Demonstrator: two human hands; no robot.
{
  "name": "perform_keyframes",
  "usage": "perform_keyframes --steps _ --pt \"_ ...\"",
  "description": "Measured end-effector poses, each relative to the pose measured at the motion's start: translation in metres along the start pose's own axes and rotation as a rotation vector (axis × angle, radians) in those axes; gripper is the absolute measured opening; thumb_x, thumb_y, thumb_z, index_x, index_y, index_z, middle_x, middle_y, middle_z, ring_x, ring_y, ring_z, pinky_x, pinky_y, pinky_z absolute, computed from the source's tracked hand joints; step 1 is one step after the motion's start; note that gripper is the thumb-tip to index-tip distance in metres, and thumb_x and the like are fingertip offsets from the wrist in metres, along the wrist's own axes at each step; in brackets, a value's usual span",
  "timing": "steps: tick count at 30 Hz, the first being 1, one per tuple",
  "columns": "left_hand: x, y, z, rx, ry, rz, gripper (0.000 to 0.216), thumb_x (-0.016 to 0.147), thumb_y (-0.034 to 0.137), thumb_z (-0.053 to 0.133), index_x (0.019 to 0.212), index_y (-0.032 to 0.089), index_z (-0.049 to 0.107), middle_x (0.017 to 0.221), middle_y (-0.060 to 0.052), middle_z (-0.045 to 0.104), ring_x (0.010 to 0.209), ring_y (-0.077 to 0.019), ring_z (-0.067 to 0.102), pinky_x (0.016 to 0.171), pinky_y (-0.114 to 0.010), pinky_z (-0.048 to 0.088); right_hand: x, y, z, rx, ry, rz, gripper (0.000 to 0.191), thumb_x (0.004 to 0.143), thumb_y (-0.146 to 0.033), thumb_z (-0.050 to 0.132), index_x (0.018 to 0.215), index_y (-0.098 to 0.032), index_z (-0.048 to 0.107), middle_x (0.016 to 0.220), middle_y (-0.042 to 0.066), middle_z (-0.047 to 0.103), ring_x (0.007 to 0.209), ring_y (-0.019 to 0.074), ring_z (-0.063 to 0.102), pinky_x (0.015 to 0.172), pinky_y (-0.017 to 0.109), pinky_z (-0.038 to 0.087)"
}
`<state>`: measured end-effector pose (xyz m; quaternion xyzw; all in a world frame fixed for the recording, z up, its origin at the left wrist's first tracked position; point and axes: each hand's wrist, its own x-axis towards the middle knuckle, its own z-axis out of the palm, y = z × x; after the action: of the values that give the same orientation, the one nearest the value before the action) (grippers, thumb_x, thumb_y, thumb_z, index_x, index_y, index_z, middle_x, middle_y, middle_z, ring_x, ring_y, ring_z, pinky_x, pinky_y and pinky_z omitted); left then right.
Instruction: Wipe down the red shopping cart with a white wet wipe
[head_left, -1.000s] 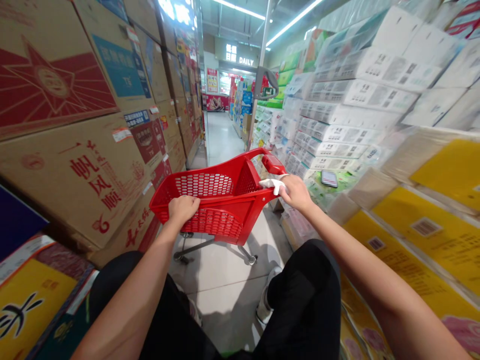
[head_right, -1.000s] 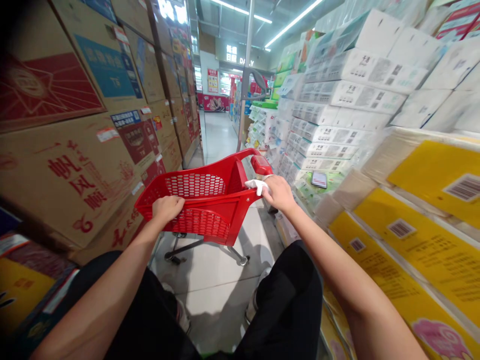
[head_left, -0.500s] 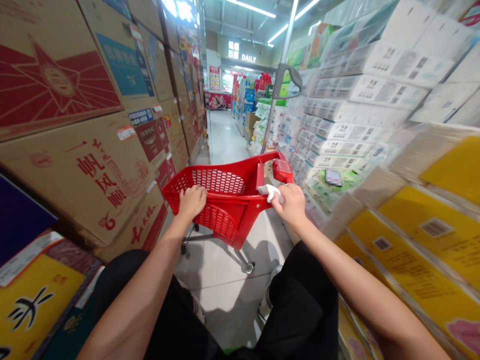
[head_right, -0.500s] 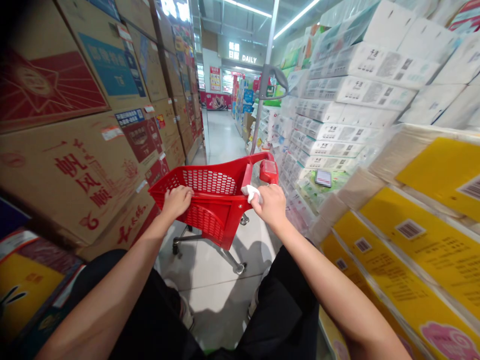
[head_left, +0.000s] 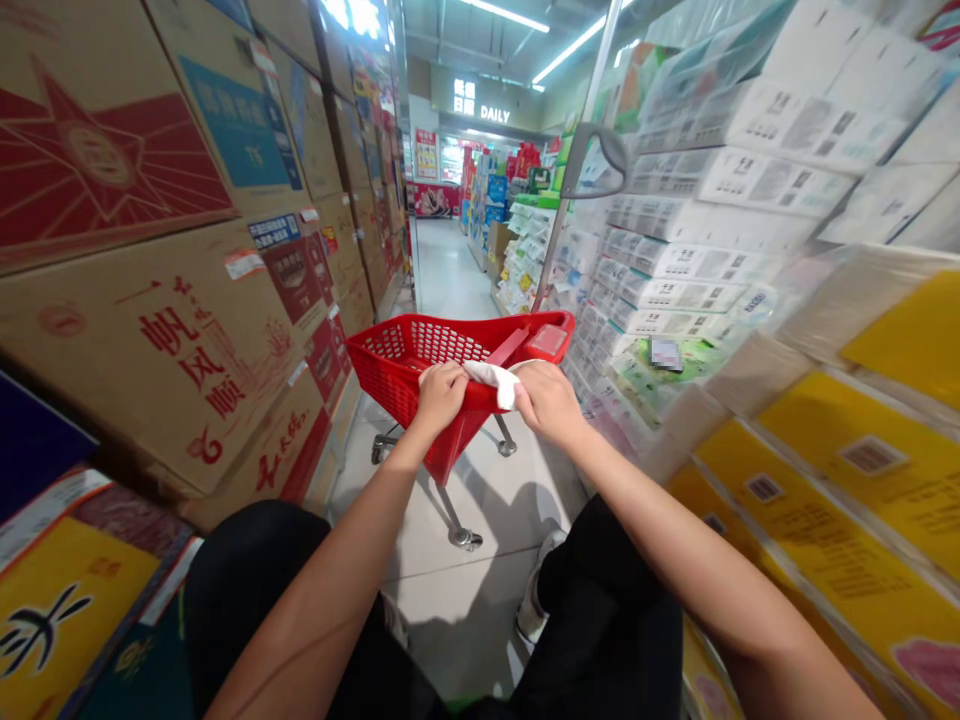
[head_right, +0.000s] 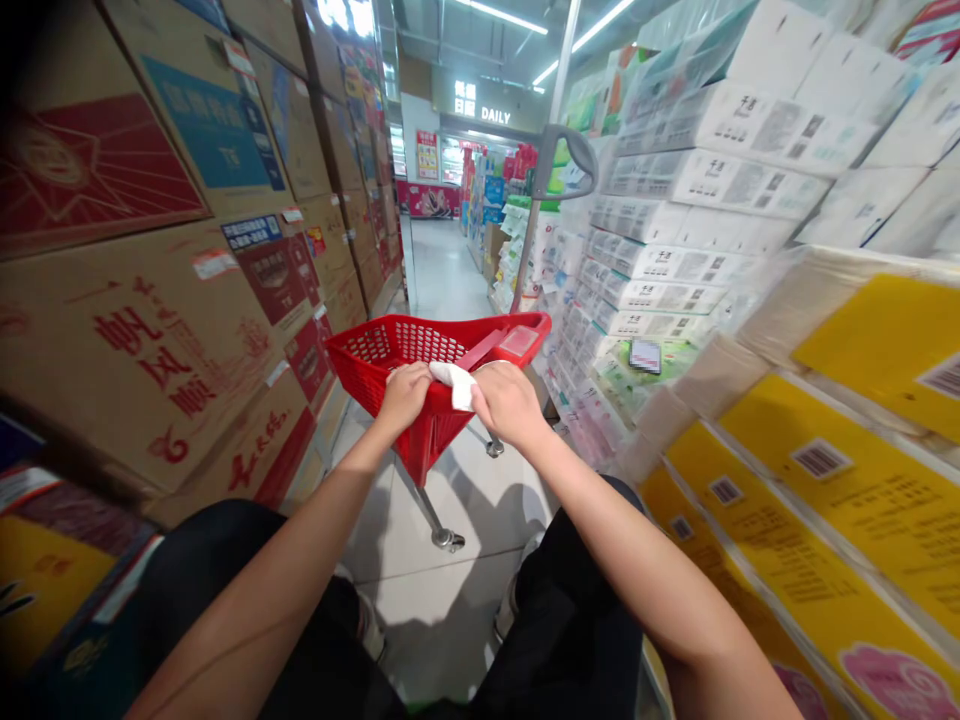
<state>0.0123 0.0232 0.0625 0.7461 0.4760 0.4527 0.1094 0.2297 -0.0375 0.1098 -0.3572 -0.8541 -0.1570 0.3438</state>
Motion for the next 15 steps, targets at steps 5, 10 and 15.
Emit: perform_keyframes --steps 5,10,15 --pt "0.006 -0.02 -0.009 -0.108 0.015 0.028 0.029 0.086 0.023 0.037 0.065 0.022 0.057 0.083 -0.003 0.068 0.085 -0.0195 0.058 0.092 -0.036 0.042 -0.003 0.05 -0.009 -0.023 -0.031 -0.023 0.042 0.103 -0.029 0.034 0.137 -0.021 0.057 0.137 0.007 0.063 0.135 0.0234 0.051 0.12 0.049 0.034" --pt "0.008 -0.026 -0.012 -0.159 0.022 0.03 0.027 0.085 0.025 0.036 0.064 0.023 0.053 0.081 -0.003 0.065 0.084 -0.0202 0.057 0.09 -0.036 0.043 -0.008 0.079 -0.006 -0.07 0.053 0.14 0.048 0.104 -0.029 0.029 0.143 -0.017 0.053 0.142 0.01 0.059 0.137 0.0241 0.051 0.119 0.05 0.036" --pt "0.007 -0.028 -0.01 -0.166 0.061 -0.029 0.026 0.084 0.026 0.036 0.063 0.023 0.05 0.086 -0.004 0.064 0.09 -0.0202 0.057 0.093 -0.035 0.044 -0.003 0.035 0.003 0.014 0.045 0.028 0.043 0.103 -0.029 0.033 0.137 -0.022 0.059 0.141 0.005 0.061 0.141 0.023 0.046 0.119 0.048 0.036"
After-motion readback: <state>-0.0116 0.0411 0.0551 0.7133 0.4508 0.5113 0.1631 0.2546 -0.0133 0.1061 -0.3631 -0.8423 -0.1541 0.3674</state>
